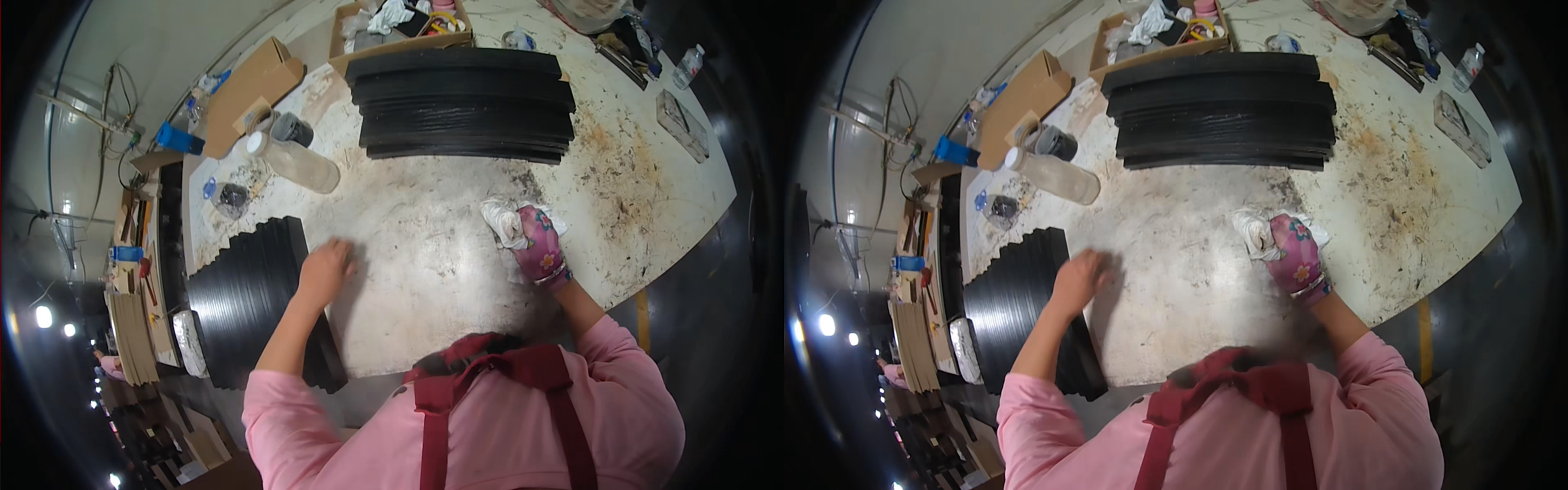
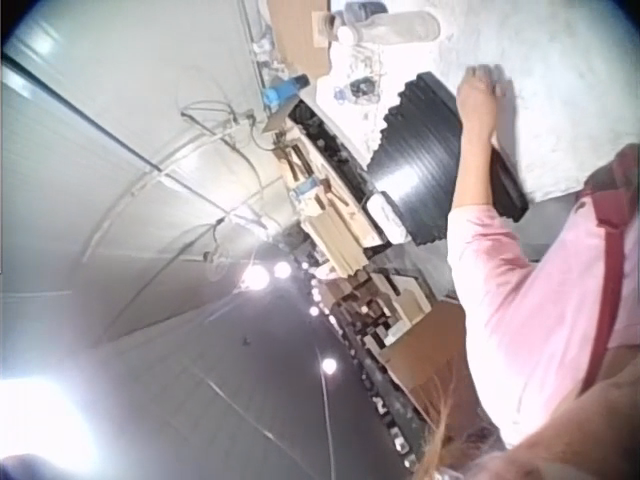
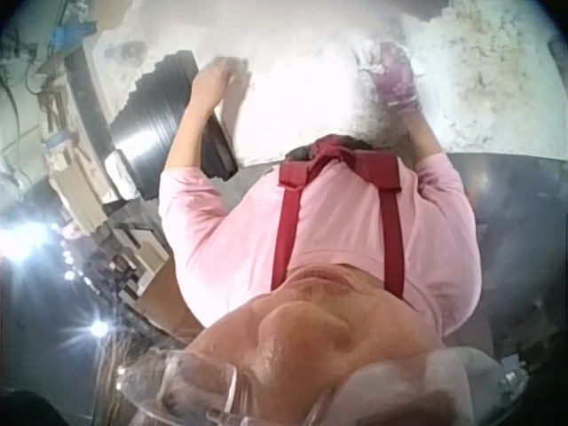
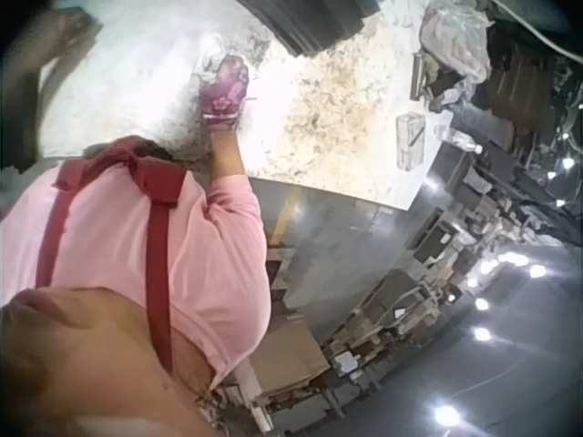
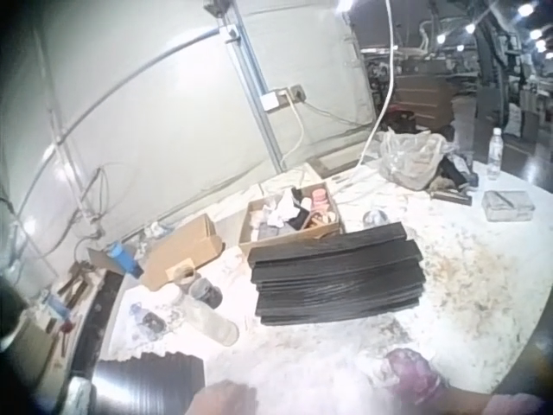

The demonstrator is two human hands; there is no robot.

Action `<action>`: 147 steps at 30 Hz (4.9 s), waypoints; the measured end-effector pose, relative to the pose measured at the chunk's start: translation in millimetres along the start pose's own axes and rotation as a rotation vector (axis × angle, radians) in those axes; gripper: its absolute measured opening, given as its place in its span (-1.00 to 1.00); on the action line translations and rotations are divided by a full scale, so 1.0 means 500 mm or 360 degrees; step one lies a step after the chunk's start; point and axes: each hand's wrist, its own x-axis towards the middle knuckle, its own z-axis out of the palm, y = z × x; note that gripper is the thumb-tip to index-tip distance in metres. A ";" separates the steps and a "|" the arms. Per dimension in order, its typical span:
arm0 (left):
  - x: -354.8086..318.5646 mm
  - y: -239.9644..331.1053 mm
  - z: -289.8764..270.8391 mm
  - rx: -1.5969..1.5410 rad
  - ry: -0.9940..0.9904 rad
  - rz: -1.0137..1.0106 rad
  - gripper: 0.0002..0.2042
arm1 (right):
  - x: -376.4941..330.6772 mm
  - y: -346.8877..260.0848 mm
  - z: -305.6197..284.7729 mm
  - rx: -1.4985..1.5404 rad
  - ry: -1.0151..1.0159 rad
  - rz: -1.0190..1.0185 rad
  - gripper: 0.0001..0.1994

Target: The person wipes long black wooden slats with a cloth dampened from a plastic bottle, handling them one at a time and returning them to a stack.

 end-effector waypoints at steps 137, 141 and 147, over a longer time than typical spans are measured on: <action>0.049 0.161 -0.097 0.0578 0.0687 0.0793 -0.35 | -0.143 -0.042 0.031 0.3187 0.0016 0.1826 -0.71; 0.041 0.168 -0.112 0.0648 0.0673 0.0745 -0.39 | -0.159 -0.048 0.005 0.3279 0.0018 0.1773 -0.71; 0.034 0.210 -0.113 0.0625 0.0670 0.0852 -0.39 | -0.173 -0.047 -0.005 0.3400 -0.0036 0.1791 -0.69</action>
